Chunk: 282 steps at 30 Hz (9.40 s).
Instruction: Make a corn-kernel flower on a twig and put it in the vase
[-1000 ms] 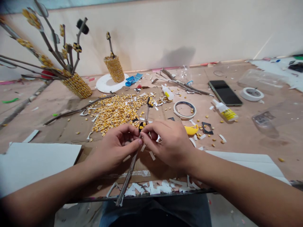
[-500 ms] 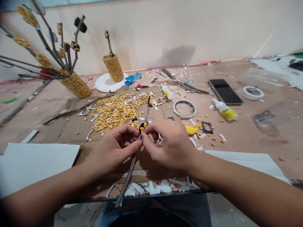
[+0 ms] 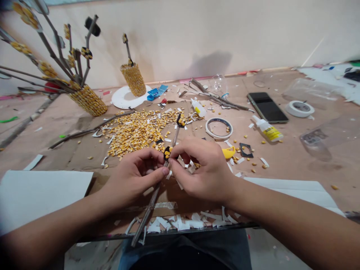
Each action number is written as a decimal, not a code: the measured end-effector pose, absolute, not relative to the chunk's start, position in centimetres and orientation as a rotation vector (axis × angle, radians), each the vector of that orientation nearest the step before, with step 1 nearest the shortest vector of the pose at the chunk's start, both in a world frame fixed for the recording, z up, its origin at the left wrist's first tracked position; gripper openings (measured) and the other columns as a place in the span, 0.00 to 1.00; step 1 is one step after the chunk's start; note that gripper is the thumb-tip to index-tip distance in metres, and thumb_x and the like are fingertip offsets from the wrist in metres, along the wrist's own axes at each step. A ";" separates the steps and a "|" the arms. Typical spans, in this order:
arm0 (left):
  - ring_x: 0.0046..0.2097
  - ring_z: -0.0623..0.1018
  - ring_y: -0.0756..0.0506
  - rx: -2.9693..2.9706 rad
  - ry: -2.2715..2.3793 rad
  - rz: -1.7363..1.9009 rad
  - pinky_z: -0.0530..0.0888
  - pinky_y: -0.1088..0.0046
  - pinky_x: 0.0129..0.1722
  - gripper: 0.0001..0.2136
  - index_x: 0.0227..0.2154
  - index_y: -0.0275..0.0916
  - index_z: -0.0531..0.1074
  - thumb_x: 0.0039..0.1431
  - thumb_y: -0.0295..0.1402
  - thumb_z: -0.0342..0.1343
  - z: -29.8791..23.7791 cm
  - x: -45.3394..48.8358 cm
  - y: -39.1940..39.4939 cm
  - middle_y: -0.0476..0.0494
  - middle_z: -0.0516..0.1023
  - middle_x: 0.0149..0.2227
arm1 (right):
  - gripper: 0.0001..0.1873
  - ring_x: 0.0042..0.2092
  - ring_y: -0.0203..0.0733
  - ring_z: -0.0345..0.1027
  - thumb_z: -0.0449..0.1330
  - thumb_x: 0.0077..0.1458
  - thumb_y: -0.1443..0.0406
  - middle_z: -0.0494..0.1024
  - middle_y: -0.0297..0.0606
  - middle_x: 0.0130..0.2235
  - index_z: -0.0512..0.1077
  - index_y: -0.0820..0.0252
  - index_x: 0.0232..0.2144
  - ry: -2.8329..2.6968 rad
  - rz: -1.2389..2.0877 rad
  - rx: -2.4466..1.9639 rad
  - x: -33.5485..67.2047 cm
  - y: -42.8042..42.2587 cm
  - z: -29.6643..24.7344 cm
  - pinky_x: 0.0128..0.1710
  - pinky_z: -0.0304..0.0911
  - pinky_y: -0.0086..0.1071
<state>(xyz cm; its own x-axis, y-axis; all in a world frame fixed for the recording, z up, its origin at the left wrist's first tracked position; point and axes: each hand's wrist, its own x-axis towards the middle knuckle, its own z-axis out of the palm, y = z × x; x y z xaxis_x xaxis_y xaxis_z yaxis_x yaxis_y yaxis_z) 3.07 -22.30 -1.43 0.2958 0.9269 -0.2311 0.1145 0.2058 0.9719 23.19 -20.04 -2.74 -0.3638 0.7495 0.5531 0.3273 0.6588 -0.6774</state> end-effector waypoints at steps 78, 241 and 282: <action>0.30 0.75 0.49 1.276 1.193 0.735 0.72 0.74 0.31 0.11 0.28 0.36 0.73 0.59 0.37 0.65 -1.2 2.6 -21.4 0.48 0.77 0.27 | 0.18 0.26 0.34 0.74 0.75 0.54 0.57 0.81 0.34 0.25 0.71 0.59 0.27 -1.326 1.863 -1.013 22.7 -19.8 -2.3 0.25 0.66 0.24; 0.49 0.76 0.37 2.825 1.513 0.382 0.70 0.56 0.49 0.11 0.42 0.46 0.86 0.69 0.32 0.56 -4.2 -0.5 -13.5 0.39 0.81 0.47 | 0.05 0.34 0.43 0.63 0.59 0.56 0.62 0.72 0.38 0.32 0.67 0.57 0.32 -2.239 0.410 -1.460 27.7 -14.0 -1.6 0.34 0.53 0.36; 0.45 0.81 0.40 2.210 1.496 0.748 0.76 0.58 0.50 0.08 0.36 0.41 0.82 0.63 0.35 0.59 -2.4 -0.5 -16.6 0.40 0.84 0.41 | 0.15 0.40 0.48 0.74 0.55 0.55 0.68 0.81 0.44 0.41 0.72 0.59 0.45 -2.157 0.448 -0.935 26.1 -15.7 -2.9 0.42 0.64 0.38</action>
<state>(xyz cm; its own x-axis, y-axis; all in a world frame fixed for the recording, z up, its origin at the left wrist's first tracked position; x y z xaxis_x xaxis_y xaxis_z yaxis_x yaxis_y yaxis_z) -0.48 -16.63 -2.44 0.2965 0.9293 0.2204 0.7342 -0.3693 0.5696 26.14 -15.65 -2.90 -0.4683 0.7375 0.4866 0.4827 0.6748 -0.5582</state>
